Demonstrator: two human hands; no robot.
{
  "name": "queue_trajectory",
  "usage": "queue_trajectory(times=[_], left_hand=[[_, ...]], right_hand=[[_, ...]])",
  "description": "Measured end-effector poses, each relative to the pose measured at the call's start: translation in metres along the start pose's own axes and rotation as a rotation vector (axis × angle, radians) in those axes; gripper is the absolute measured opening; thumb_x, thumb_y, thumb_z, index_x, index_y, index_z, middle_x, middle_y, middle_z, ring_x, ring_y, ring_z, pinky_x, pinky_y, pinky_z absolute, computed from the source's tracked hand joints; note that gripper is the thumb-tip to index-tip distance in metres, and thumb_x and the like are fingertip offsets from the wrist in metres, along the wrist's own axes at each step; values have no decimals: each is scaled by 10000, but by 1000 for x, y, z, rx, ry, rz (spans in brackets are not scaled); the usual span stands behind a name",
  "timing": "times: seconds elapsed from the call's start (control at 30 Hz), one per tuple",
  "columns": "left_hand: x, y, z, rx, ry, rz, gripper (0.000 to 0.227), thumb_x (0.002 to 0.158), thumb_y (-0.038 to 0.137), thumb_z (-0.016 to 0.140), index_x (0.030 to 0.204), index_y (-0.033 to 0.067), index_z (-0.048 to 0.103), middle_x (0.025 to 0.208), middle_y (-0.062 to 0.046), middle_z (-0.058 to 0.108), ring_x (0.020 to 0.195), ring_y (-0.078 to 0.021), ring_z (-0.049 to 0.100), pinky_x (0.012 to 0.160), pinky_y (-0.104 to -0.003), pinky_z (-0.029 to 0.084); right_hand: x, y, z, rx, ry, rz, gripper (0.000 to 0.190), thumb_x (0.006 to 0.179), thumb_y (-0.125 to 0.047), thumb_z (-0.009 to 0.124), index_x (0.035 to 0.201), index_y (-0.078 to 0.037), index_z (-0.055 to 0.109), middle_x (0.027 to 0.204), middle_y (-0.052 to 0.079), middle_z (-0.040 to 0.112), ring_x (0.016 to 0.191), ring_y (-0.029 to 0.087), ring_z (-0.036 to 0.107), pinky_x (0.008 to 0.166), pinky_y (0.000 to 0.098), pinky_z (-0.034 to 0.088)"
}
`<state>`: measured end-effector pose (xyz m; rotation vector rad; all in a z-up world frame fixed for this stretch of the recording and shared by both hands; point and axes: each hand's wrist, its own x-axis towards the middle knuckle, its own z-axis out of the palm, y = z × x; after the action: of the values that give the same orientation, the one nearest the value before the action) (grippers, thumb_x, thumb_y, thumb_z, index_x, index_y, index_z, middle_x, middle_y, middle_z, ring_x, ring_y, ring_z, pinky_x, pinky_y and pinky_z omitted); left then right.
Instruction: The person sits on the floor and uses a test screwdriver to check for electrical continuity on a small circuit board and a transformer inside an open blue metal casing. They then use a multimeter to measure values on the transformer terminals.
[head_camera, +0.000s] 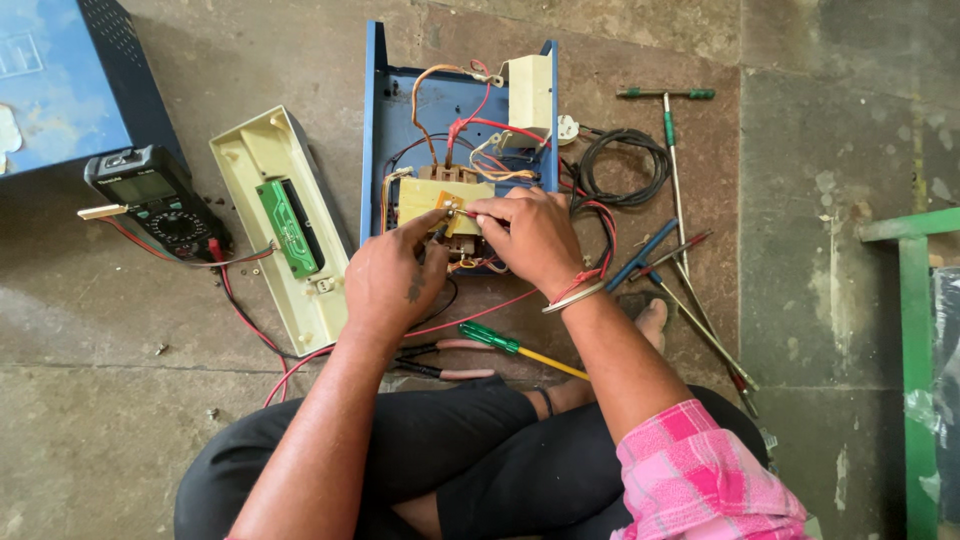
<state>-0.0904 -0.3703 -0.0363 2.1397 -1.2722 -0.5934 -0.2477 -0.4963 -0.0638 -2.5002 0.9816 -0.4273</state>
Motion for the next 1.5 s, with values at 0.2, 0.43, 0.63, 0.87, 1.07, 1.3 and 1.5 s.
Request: queue_trajectory(times=[0.2, 0.43, 0.63, 0.87, 1.07, 1.3, 1.5], left_hand=[[0, 1, -1, 14, 0, 6, 455, 814, 272, 652, 1262, 258, 733, 840, -158, 739, 792, -386, 693, 749, -504, 544], [0, 2, -3, 15, -34, -32, 475, 801, 281, 659, 1272, 273, 724, 832, -154, 741, 791, -385, 692, 745, -502, 544], [2, 1, -2, 35, -45, -25, 473, 814, 277, 654, 1282, 270, 716, 837, -162, 738, 806, -386, 691, 748, -506, 540], [2, 0, -2, 21, -60, -37, 472, 828, 261, 631, 1293, 272, 709, 838, -166, 738, 811, -390, 690, 756, -510, 537], [2, 0, -2, 20, -68, -46, 474, 824, 260, 630, 1291, 269, 708, 841, -168, 737, 814, -388, 691, 758, -512, 536], [3, 0, -1, 20, -69, -51, 481, 813, 254, 622, 1287, 266, 705, 867, -163, 744, 835, -382, 694, 773, -507, 537], [3, 0, -2, 25, -71, -54, 486, 814, 258, 629, 1293, 280, 703, 862, -170, 738, 837, -384, 690, 778, -506, 534]], right_hand=[[0, 1, 0, 0, 0, -9, 169, 913, -253, 691, 1017, -233, 823, 812, 41, 689, 881, 262, 657, 806, 444, 444], [0, 2, 1, -2, -1, -8, 167, 914, -253, 692, 1017, -231, 822, 813, 40, 692, 878, 263, 656, 812, 442, 442], [0, 4, 1, 10, 10, -41, 171, 908, -245, 692, 1021, -222, 819, 815, 46, 685, 875, 267, 657, 810, 433, 455], [1, 4, -1, 37, -8, -40, 174, 912, -241, 685, 1023, -209, 815, 771, 36, 681, 791, 245, 659, 780, 421, 466], [2, 3, -2, 41, 1, -47, 171, 916, -241, 684, 1016, -208, 819, 768, 34, 693, 774, 238, 665, 763, 418, 466], [2, 3, -4, 48, -6, -55, 171, 917, -234, 680, 1013, -198, 816, 774, 42, 696, 768, 242, 670, 768, 410, 490], [2, 1, -4, 34, -5, -61, 174, 920, -239, 674, 1014, -199, 815, 773, 36, 697, 781, 238, 672, 781, 414, 475]])
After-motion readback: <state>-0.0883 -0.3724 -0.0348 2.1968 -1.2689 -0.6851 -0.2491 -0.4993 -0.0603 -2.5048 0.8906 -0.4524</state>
